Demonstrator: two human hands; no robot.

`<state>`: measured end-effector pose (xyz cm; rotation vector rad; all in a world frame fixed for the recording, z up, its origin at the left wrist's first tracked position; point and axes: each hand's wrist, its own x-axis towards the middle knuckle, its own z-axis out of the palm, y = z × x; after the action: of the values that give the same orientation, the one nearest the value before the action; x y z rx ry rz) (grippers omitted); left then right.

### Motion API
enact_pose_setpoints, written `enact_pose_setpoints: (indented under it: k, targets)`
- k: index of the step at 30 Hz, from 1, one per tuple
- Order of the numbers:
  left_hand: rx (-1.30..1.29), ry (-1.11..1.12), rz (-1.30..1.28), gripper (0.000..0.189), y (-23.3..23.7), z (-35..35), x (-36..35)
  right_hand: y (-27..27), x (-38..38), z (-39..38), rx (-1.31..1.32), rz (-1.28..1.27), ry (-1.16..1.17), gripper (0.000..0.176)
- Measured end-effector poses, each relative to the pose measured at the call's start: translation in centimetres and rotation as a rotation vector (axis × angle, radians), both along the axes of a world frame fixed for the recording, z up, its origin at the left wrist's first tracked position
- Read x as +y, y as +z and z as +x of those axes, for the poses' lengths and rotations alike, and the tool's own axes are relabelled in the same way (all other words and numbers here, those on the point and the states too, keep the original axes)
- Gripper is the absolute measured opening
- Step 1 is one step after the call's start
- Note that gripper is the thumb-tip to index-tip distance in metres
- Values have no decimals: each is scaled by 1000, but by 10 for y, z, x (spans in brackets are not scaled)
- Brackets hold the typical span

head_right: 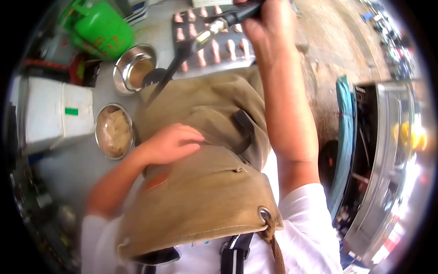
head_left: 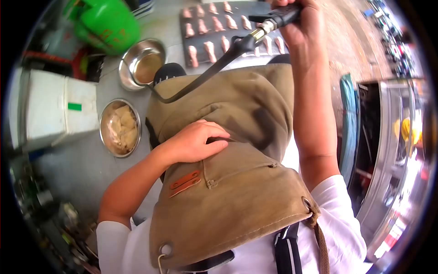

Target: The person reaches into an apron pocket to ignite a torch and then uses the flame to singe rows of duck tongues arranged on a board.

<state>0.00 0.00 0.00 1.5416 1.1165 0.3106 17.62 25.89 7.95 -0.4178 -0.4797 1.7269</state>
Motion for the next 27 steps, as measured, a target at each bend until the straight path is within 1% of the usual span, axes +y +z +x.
enact_pose_setpoints:
  k: [2,3,5,6,7,9,12,15,16,18,19,20,21,22,23,24,27]
  targets:
    - [-186,-79,-94,41,21,-3,7,4,-15,-1,-20,-8,-32,5]
    - [-266,-120,-47,45,13,26,12,1,-18,25,-69,-67,-61,6]
    - [-238,-185,7,54,39,15,6,-18,-20,28,9,-87,-58,8]
    - [-220,-354,79,60,37,18,-1,-20,-29,37,4,-100,-68,9]
    - [-151,-417,121,62,44,16,-3,-20,-32,38,17,-111,-69,9]
    - [-97,-519,103,66,56,11,10,-15,-38,41,-33,-102,-168,10]
    - [-35,-636,16,46,93,8,35,-12,-40,50,-85,-68,-192,9]
    - [212,-504,332,21,113,16,28,-13,-40,54,-168,-67,-235,9]
    - [185,-437,541,6,115,17,27,-15,-39,54,-196,-67,-241,9]
    - [170,-537,799,7,110,17,25,-22,-36,54,-249,-48,-251,9]
    - [165,-579,936,8,107,17,24,-24,-38,54,-266,-92,-203,15]
    - [265,-658,955,11,106,16,18,-24,-43,54,-297,-113,-161,15]
    - [463,-732,930,14,111,21,17,-24,-46,53,-328,-131,-113,18]
    - [663,-793,890,19,118,29,17,-33,-42,56,-306,-158,-51,15]
    - [862,-845,831,25,123,37,16,-40,-42,57,-363,-195,-26,16]
    - [951,-863,828,37,116,45,13,-49,-44,59,-416,-207,24,16]
    - [1082,-929,732,37,103,66,13,-61,-47,66,-605,-222,165,18]
